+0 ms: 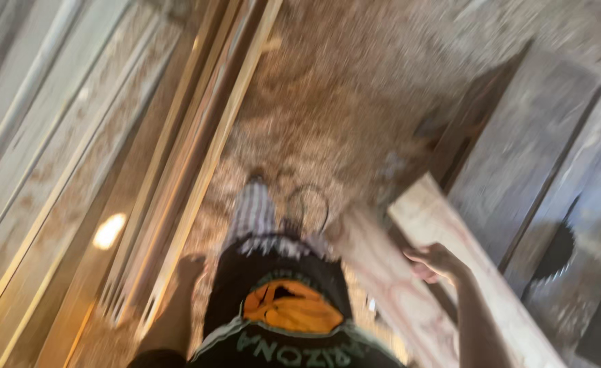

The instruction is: The person measures and marks wooden planks using a tape measure, ruler, and pen. They place the planks on a workbench, align the measuring tools, and draw straight lines along the edges to prepare for cutting.

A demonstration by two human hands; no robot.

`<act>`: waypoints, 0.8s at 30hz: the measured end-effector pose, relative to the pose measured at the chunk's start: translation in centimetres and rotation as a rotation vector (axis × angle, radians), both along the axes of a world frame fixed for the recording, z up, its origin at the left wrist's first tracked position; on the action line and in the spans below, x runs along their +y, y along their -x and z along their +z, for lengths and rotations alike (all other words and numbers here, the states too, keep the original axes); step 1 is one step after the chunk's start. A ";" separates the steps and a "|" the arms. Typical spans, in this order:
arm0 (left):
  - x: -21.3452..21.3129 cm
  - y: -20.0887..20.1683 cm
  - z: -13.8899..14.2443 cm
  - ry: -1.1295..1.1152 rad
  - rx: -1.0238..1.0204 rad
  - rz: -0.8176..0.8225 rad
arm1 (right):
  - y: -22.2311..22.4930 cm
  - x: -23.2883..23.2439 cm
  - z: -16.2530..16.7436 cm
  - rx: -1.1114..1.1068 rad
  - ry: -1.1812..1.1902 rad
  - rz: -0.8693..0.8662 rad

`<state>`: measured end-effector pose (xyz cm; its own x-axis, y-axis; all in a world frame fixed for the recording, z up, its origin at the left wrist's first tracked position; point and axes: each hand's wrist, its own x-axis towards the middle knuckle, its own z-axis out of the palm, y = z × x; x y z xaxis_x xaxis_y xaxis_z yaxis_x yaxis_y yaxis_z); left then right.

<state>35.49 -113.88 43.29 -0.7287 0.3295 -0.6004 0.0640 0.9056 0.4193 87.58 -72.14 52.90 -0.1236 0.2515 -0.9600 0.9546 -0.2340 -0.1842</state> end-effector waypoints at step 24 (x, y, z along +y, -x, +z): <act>68.6 39.0 2.5 -0.102 0.080 -0.258 | 37.4 35.2 -7.1 -0.010 -0.144 -0.250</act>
